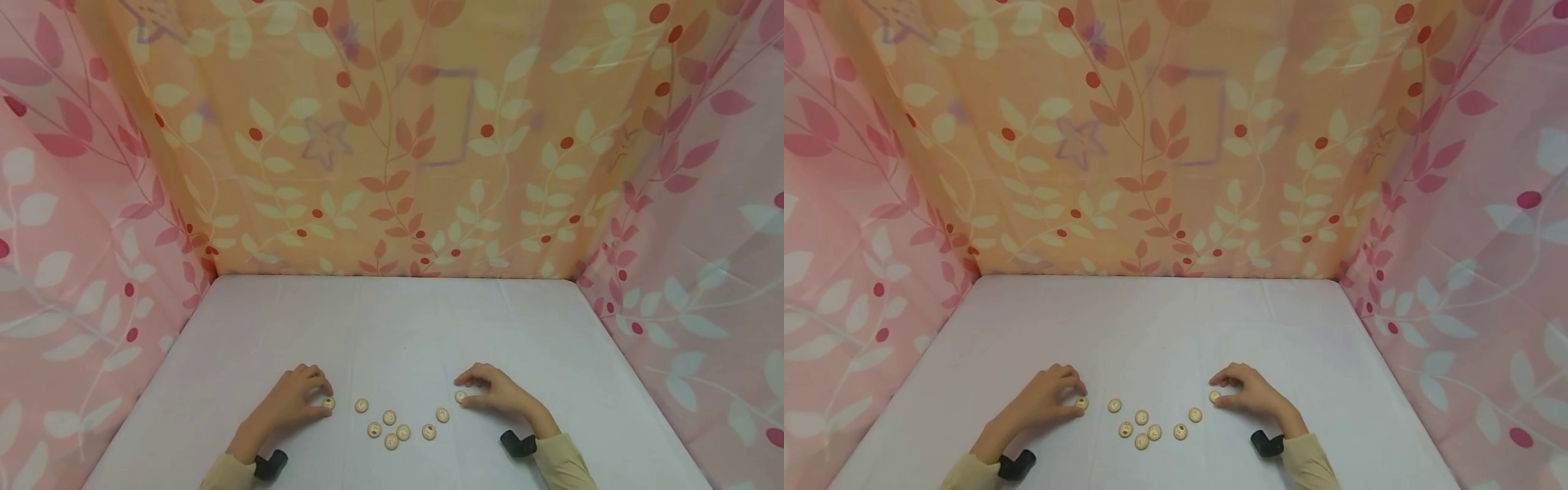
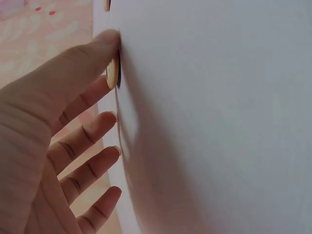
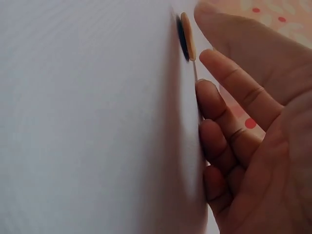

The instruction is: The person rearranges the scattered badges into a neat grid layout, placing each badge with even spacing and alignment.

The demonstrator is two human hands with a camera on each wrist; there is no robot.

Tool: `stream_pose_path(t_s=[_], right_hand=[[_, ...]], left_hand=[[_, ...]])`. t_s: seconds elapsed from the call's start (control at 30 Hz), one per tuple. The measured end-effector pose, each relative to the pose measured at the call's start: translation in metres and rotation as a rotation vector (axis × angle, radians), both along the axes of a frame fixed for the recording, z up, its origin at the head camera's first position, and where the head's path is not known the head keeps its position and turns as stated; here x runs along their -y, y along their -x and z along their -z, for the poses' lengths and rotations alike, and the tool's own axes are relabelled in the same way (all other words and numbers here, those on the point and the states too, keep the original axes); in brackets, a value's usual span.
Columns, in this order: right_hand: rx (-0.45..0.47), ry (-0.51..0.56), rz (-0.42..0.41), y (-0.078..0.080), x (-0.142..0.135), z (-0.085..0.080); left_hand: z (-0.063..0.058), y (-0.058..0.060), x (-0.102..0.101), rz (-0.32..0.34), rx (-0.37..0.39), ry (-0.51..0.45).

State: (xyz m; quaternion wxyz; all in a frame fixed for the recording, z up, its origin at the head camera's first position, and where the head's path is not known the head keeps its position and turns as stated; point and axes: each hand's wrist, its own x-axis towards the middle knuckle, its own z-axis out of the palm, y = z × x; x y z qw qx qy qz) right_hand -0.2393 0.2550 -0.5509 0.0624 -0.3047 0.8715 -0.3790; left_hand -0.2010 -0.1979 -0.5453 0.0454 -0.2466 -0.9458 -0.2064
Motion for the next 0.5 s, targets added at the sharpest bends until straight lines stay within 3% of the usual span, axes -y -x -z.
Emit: stream_pose_path(t_s=[0.17,0.37,0.5], right_hand=[[-0.050,0.007,-0.025,-0.0024,0.0004,0.0020],[-0.091,0.066,-0.063,-0.0091,0.0059,-0.0067],[-0.098,0.065,-0.058,-0.0074,0.0045,-0.0022]], left_hand=[[-0.0028,-0.0012,-0.0026,0.023,-0.007,0.001],[-0.0037,-0.0026,-0.0051,0.023,-0.022,0.039],[-0.0035,-0.0029,-0.0067,0.035,-0.039,0.066]])
